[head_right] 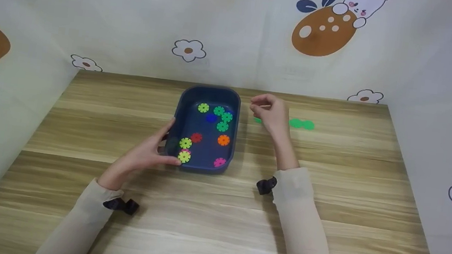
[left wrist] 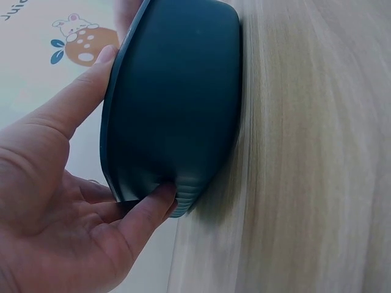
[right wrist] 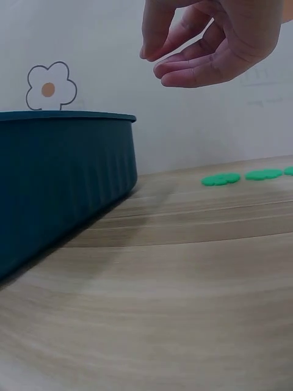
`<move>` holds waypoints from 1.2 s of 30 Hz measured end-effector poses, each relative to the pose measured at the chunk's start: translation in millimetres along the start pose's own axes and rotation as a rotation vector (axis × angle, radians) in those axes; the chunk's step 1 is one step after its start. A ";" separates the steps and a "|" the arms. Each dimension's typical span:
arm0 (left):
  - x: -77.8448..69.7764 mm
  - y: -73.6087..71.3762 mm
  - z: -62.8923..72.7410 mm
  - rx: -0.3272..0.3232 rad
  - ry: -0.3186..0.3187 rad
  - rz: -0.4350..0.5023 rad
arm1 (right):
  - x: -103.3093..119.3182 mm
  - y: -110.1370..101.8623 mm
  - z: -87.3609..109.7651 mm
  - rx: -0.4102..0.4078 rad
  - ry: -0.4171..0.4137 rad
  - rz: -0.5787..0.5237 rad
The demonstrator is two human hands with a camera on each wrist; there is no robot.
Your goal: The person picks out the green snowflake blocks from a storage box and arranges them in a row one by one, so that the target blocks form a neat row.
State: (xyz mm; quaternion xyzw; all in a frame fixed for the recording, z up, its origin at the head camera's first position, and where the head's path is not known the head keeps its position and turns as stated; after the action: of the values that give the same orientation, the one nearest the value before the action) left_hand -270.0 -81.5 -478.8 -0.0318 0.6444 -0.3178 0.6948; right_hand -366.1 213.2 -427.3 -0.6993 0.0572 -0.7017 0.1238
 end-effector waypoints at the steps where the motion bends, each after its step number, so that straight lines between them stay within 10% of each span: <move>1: -0.2 -0.1 0.1 0.000 0.001 -0.001 | 0.8 1.9 0.4 0.001 -0.001 -0.001; 36: 0.8 0.0 -0.7 0.007 -0.013 -0.009 | 25.6 76.2 10.9 0.082 -0.115 0.103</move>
State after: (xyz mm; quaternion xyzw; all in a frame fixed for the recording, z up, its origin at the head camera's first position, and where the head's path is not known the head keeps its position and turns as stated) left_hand -270.7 -81.6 -479.6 -0.0345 0.6387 -0.3228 0.6977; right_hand -347.9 134.3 -421.8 -0.7289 0.0573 -0.6548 0.1912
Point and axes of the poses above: each hand's wrist, its own z-axis away from the middle knuckle, its own y-axis out of the palm, x = y × z, the point moved 9 cm from there along -z, towards the middle knuckle, and after that the axes turned 2 degrees about x, right-handed, at the moved point
